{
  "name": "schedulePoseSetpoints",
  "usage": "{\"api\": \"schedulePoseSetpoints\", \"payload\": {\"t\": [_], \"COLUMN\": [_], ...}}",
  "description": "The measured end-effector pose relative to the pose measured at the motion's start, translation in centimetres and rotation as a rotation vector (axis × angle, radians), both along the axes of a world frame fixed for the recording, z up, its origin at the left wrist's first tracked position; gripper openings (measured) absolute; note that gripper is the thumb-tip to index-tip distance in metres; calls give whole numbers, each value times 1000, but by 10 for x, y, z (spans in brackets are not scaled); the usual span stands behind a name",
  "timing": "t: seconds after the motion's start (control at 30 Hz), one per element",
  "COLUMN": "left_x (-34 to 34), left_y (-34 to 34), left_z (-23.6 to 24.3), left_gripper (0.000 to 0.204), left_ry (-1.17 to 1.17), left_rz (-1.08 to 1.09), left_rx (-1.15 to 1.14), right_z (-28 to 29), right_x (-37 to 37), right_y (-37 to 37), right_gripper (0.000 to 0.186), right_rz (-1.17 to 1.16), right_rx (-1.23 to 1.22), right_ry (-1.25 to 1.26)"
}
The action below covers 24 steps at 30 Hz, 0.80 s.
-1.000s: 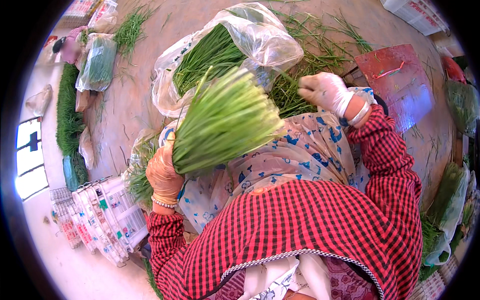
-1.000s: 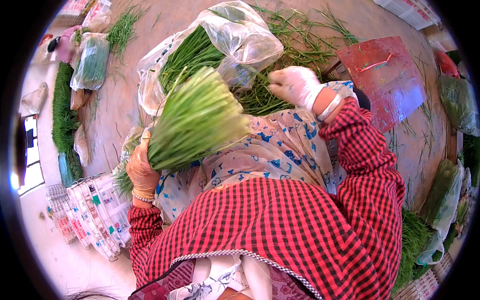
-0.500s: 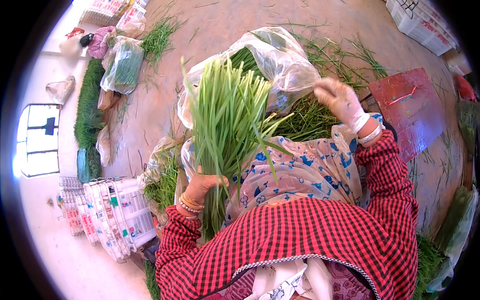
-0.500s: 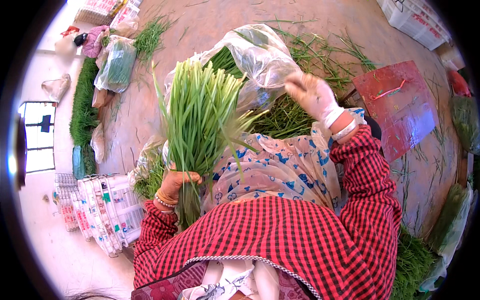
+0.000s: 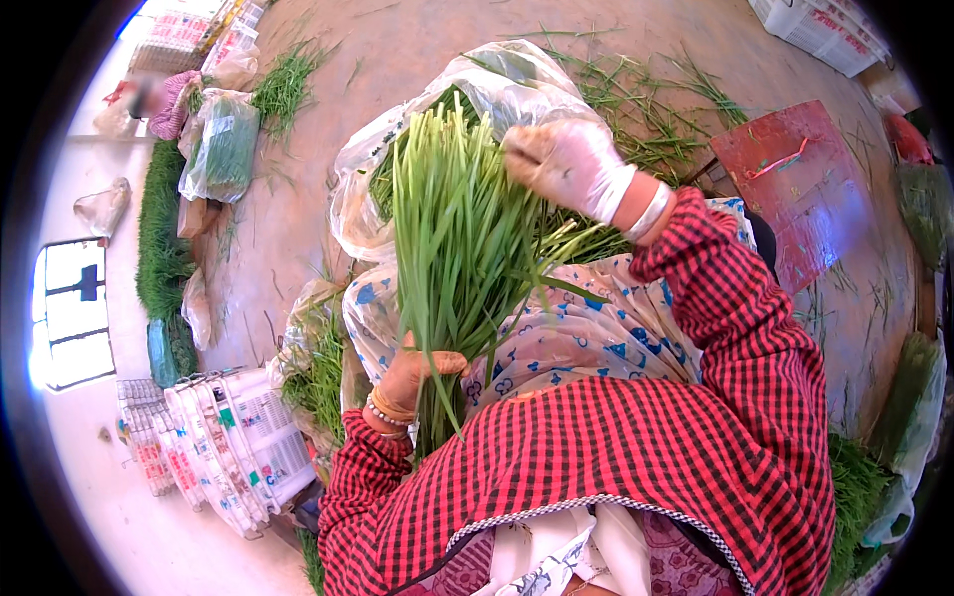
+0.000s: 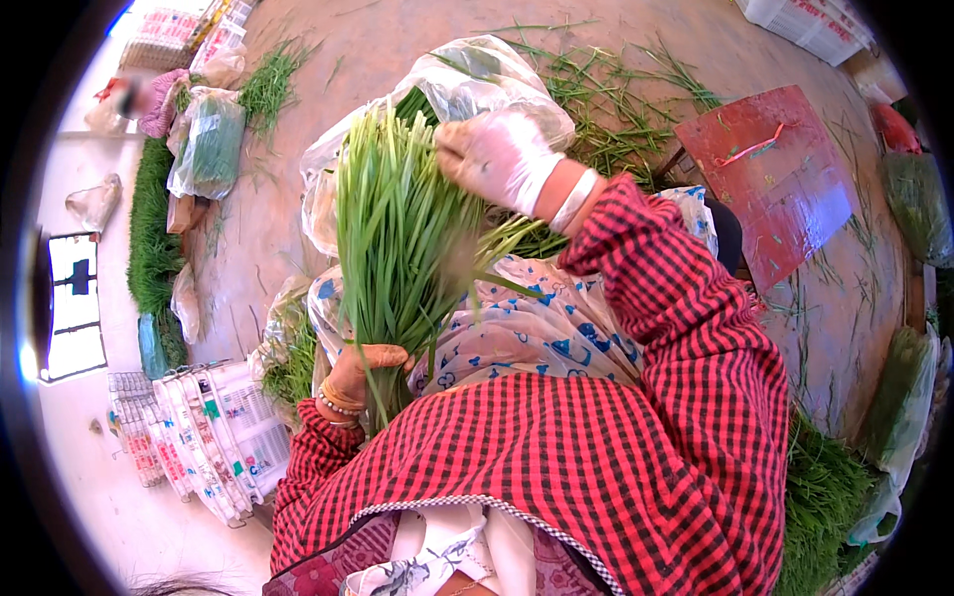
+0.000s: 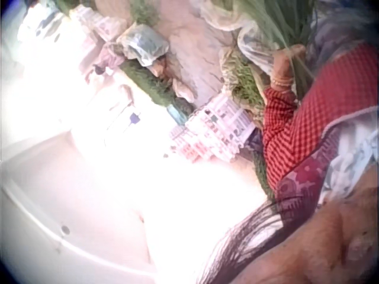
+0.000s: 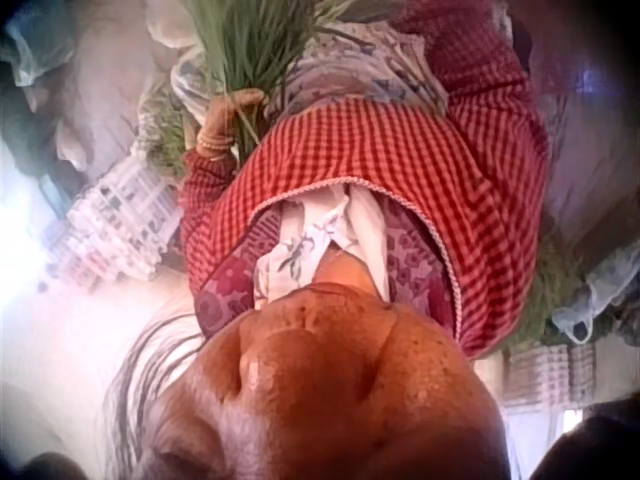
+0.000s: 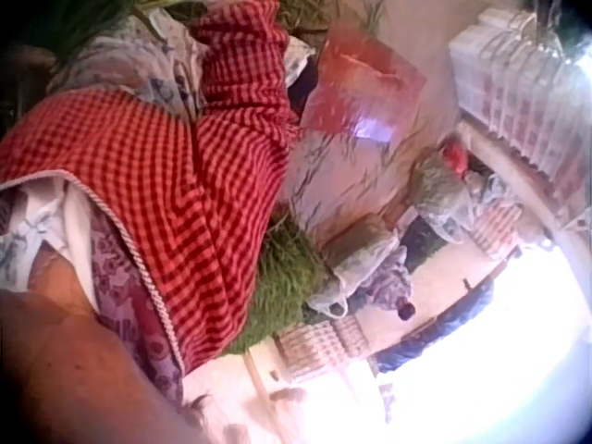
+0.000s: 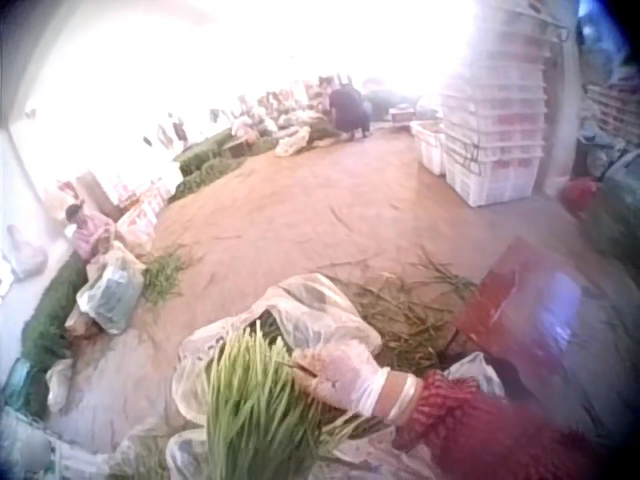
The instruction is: The person bundles bunches of chives by gathering the stalks together, tying them with red strings, and placing the finished bundles into plastic bags.
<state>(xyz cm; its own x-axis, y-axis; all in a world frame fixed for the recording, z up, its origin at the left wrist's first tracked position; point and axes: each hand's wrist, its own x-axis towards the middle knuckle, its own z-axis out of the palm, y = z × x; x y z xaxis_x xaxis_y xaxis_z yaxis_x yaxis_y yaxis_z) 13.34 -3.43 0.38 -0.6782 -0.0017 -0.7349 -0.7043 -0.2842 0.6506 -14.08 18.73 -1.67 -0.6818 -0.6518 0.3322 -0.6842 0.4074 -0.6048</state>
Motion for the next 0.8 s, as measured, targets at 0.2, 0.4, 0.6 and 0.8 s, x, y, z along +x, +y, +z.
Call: {"api": "schedulePoseSetpoints", "payload": {"t": [0.2,0.4,0.6,0.8], "left_x": [-1,-2,-1,8], "left_y": [2,-5,-12,-19], "left_z": [17,8,3,-9], "left_gripper": [44,47,45,43], "left_ry": [-56,3,125,171], "left_rz": [-27,-132,-302,-286], "left_rx": [32,-90,-226,-274], "right_z": [-32,16,18,-24], "right_x": [-58,-36,3,-20], "right_y": [81,69,37,38], "right_gripper": [31,38,17,5], "right_rz": [-200,9,139,-92], "right_rx": [495,-164,-203,-95], "right_ry": [-42,-154,110,285]}}
